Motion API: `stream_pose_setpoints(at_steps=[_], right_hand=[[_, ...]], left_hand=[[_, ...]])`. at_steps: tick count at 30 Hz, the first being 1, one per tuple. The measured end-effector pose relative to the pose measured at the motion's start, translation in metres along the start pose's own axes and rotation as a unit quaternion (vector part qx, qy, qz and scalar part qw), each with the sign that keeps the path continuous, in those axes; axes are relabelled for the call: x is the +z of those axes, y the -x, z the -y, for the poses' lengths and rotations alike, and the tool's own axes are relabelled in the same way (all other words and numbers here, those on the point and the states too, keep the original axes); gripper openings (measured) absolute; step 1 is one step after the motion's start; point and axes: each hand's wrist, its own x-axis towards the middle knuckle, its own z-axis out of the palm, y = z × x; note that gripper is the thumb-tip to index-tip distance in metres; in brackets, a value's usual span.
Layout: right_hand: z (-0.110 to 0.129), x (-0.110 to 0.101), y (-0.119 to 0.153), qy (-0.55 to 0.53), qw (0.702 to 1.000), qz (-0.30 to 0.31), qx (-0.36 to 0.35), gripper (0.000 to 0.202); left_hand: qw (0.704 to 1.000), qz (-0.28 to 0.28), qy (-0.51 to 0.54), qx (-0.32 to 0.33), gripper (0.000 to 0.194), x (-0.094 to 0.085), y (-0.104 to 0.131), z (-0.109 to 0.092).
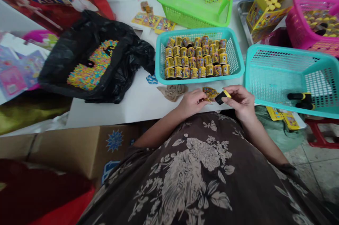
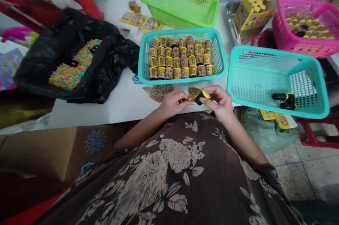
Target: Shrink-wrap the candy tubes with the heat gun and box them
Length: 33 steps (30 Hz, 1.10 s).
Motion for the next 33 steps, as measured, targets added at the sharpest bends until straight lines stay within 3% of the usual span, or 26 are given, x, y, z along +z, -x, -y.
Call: stream_pose_setpoints(at_steps=[5,16,22,28,33], right_hand=[[0.008,0.003,-0.006,0.037,0.998,0.041,-0.013,0.026],[-0.004,0.016,-0.014,-0.039,0.997,0.026,0.053,0.041],[-0.004,0.022,-0.014,-0.016,0.999,0.003,0.043,0.044],[-0.010,0.024,-0.012,-0.009,0.999,-0.007,0.035,0.044],[-0.013,0.024,-0.006,0.052,0.998,0.000,-0.045,0.032]], left_hand=[[1.000,0.013,0.019,0.007,0.032,-0.001,-0.003,-0.006],[0.983,-0.021,0.152,-0.098,0.047,0.008,-0.006,-0.005],[0.949,-0.005,0.238,-0.206,0.051,0.012,-0.007,-0.006],[0.938,-0.012,0.267,-0.221,0.048,0.016,-0.009,-0.005],[0.879,-0.010,0.393,-0.269,0.054,0.025,-0.005,-0.009]])
